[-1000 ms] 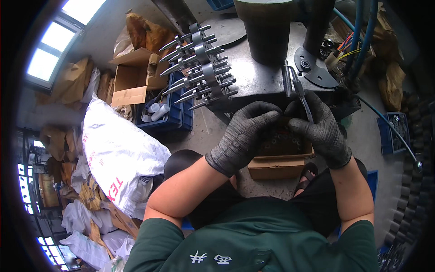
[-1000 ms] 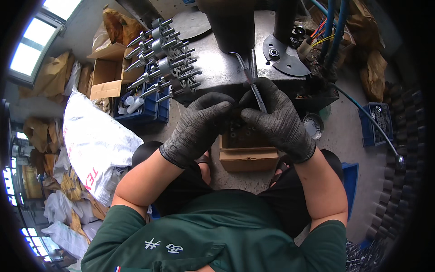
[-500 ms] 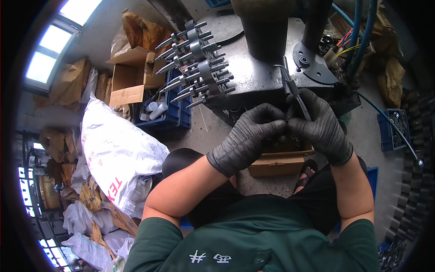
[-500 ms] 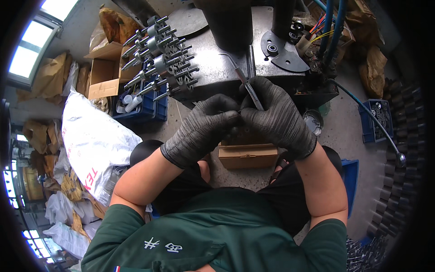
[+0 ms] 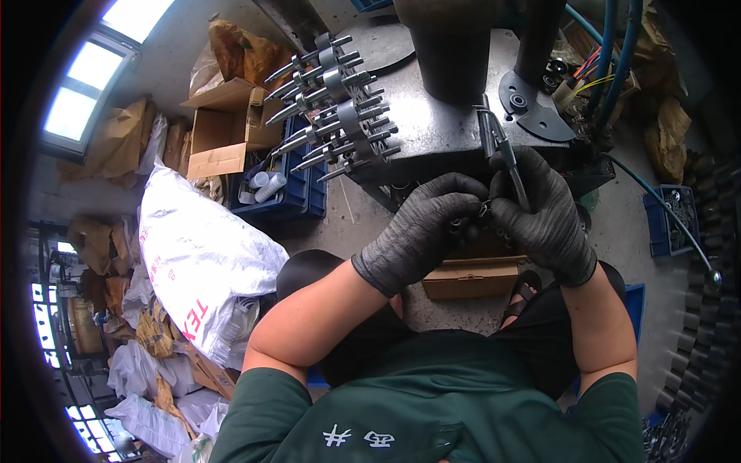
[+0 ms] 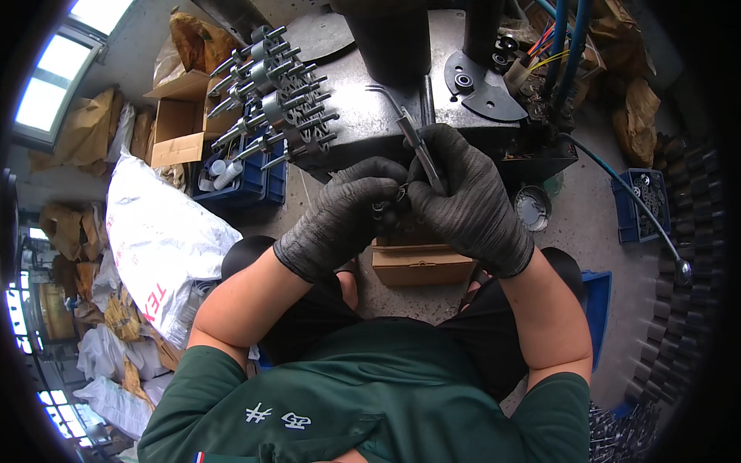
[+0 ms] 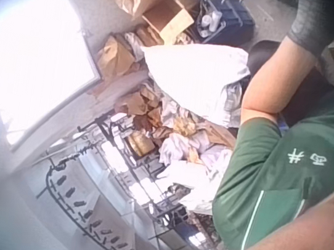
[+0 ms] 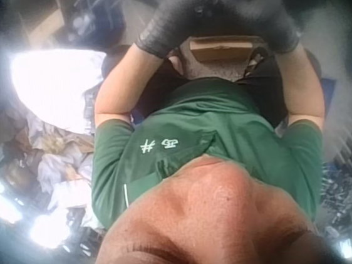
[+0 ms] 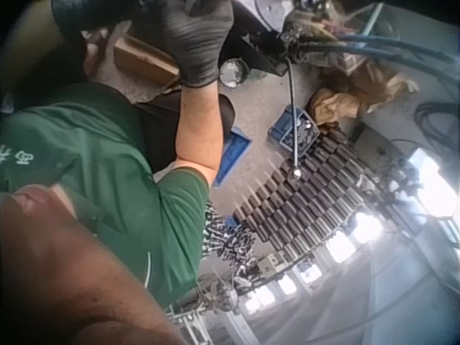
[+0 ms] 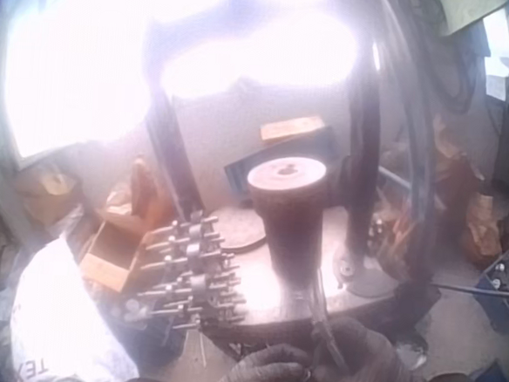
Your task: Manually operate a small hydraulic or manual press and use various hand tools to assemble or shape small metal industrial components.
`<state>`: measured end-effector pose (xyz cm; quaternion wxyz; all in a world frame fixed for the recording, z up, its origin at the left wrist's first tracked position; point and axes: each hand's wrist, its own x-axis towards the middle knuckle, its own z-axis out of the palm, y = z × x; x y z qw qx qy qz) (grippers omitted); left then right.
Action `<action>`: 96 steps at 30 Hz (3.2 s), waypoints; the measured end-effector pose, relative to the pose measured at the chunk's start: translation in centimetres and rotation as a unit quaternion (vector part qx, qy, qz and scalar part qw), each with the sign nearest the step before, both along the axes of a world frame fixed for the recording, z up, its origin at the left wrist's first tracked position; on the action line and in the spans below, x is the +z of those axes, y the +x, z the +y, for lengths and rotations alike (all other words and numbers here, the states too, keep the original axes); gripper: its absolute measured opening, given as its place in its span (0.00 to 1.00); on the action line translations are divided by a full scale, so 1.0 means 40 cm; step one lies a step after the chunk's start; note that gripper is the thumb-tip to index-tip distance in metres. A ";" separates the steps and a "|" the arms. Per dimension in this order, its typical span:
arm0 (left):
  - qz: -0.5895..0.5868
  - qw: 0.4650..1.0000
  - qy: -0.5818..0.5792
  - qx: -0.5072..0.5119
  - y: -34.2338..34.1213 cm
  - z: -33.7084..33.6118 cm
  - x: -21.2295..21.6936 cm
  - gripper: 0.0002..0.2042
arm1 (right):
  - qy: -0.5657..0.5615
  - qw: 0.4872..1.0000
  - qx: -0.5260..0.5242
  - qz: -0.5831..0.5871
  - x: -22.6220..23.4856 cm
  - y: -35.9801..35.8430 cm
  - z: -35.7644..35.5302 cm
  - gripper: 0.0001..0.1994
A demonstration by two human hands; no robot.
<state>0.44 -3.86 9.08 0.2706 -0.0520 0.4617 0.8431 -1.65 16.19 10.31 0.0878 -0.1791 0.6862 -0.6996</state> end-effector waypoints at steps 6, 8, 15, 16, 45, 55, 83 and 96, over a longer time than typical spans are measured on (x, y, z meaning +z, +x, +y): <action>0.037 0.998 -0.046 0.014 -0.002 -0.002 0.003 0.07 | 0.129 0.986 -0.005 0.107 0.011 0.000 0.007 0.18; 0.004 0.999 -0.043 0.022 -0.002 -0.005 -0.006 0.07 | 0.141 0.978 -0.020 0.149 0.004 0.001 0.008 0.19; -0.027 0.995 0.093 -0.008 -0.004 -0.011 -0.027 0.14 | -0.039 0.998 0.021 -0.039 0.008 -0.009 0.017 0.20; -0.041 0.993 0.108 -0.007 -0.003 -0.008 -0.025 0.16 | -0.044 0.997 0.025 -0.052 0.009 -0.009 0.015 0.20; -0.010 0.985 0.083 0.153 -0.066 -0.097 -0.001 0.16 | 0.265 0.919 -0.066 0.283 0.006 -0.016 0.002 0.36; 0.326 0.875 -0.344 0.096 -0.065 -0.115 -0.060 0.08 | 0.302 0.863 -0.101 0.393 0.004 -0.019 -0.012 0.30; -0.019 0.988 0.102 0.116 0.016 -0.041 0.054 0.14 | 0.009 0.991 0.104 -0.079 -0.128 -0.193 -0.182 0.32; 0.053 0.993 -0.048 0.092 0.005 -0.046 0.054 0.24 | 0.039 0.962 0.265 -0.061 -0.109 -0.244 -0.159 0.19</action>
